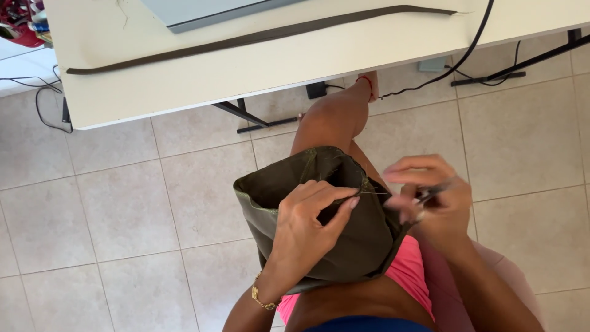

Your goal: Trimming loose threads from a green fabric item using scissors and a seam ripper.

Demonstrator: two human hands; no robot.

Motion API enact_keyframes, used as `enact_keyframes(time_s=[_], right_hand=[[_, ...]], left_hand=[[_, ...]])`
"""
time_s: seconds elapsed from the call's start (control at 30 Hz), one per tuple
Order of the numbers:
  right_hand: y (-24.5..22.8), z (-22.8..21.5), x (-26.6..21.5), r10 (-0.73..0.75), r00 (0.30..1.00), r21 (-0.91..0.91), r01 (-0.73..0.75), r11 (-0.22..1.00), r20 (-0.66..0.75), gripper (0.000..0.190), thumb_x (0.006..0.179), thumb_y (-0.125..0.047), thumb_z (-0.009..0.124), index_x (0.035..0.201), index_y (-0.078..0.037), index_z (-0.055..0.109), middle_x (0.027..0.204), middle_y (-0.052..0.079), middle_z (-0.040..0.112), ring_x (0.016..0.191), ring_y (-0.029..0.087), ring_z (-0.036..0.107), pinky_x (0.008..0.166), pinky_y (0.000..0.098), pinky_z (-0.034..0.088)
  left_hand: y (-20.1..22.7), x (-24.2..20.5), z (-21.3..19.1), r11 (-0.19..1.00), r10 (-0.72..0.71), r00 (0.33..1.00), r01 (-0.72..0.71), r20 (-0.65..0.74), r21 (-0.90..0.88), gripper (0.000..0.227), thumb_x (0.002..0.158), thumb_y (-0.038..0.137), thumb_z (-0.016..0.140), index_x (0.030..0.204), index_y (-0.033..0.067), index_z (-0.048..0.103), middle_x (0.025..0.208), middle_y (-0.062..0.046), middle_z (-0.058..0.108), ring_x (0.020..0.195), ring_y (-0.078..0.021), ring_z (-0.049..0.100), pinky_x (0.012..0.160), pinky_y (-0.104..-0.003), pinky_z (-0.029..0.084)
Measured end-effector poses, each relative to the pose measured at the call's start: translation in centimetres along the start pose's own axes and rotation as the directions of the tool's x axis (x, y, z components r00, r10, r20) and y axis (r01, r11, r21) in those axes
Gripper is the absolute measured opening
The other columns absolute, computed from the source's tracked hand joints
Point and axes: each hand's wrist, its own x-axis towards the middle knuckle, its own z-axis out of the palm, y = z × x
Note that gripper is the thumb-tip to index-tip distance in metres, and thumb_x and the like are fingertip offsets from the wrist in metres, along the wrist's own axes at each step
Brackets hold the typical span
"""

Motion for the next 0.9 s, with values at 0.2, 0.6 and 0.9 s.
enact_keyframes(time_s=[0.2,0.6,0.9], right_hand=[[-0.5,1.4,1.3,-0.367,0.916,-0.296,0.4,0.867,0.163,0.02,0.09,0.004,0.088,0.108,0.006,0.078,0.116,0.018,0.078,0.102,0.022,0.082,0.092,0.0281,0.071],[0.5,2.2,-0.8,0.084,0.98,0.58,-0.176,0.795,0.181,0.011,0.113,-0.009,0.058,0.117,-0.006,0.068,0.106,0.025,0.078,0.044,0.003,0.065,0.079,0.0318,0.076],[0.9,2.1,0.2,0.005,0.993,0.346,-0.044,0.937,0.114,0.01,0.114,-0.011,0.055,0.12,-0.011,0.064,0.075,0.005,0.063,0.044,0.005,0.051,0.044,0.0178,0.048]], left_hand=[[0.2,0.2,0.3,0.998,0.068,0.997,-0.068,-0.028,0.014,0.006,0.101,0.008,0.079,0.107,0.0055,0.08,0.086,-0.002,0.074,0.071,-0.0168,0.059,0.07,-0.031,0.052],[0.2,0.1,0.8,0.998,0.051,0.999,-0.05,0.007,-0.04,0.007,0.101,0.004,0.077,0.107,0.0068,0.079,0.085,-0.002,0.073,0.068,-0.019,0.056,0.07,-0.033,0.049],[0.3,0.0,1.5,1.0,0.017,0.999,-0.017,-0.033,-0.004,0.004,0.095,0.008,0.08,0.096,0.0107,0.083,0.087,0.0,0.081,0.07,-0.0164,0.068,0.069,-0.031,0.056]])
